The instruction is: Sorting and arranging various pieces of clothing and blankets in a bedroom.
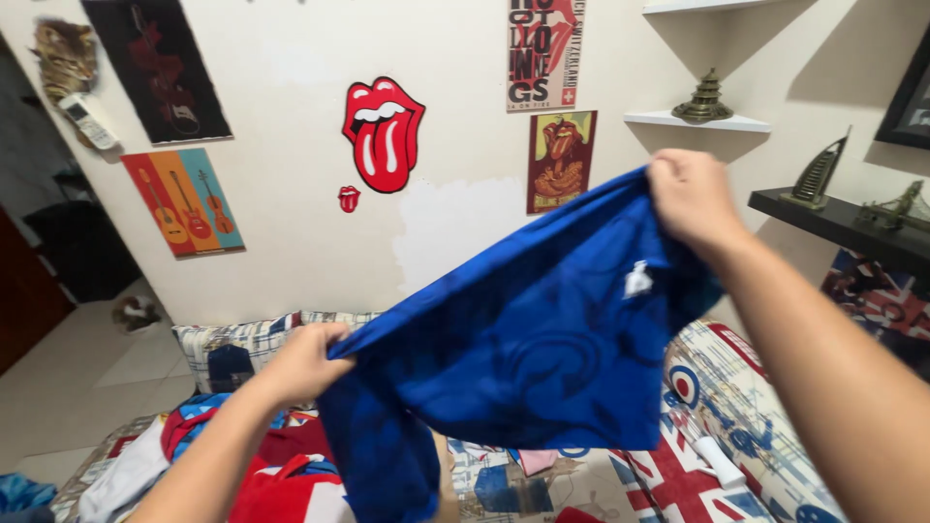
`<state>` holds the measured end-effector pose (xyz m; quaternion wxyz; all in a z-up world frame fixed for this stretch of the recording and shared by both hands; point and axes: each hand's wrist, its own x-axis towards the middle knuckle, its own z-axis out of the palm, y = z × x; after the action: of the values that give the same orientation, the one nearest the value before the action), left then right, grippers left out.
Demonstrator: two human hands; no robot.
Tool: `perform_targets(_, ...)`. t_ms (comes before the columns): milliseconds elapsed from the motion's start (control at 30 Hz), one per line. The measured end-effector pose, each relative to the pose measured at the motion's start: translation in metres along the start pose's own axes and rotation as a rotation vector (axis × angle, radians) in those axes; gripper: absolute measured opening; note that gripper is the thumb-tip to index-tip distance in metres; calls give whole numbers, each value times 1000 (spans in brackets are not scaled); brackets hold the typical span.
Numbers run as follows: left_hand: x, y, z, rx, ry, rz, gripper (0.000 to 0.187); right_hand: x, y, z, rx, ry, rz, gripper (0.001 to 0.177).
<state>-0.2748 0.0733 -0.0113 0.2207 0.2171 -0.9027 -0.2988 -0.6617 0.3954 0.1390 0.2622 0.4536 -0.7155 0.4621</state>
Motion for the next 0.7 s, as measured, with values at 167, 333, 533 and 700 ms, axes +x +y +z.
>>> perform_targets(167,-15,-74,-51,160,67,-125,13,14,73,-21,-78,49,107,28)
perform_targets(333,-34,-121,-109,6,113,-277,18,29,151,-15,-182,-56,253,31)
perform_targets(533,-75,-137,-192,134,193,-593,24,49,256,23,-144,-40,217,35)
perform_targets(700,-117,-182,-254,32,480,-548,24,68,278,51,-274,-27,396,44)
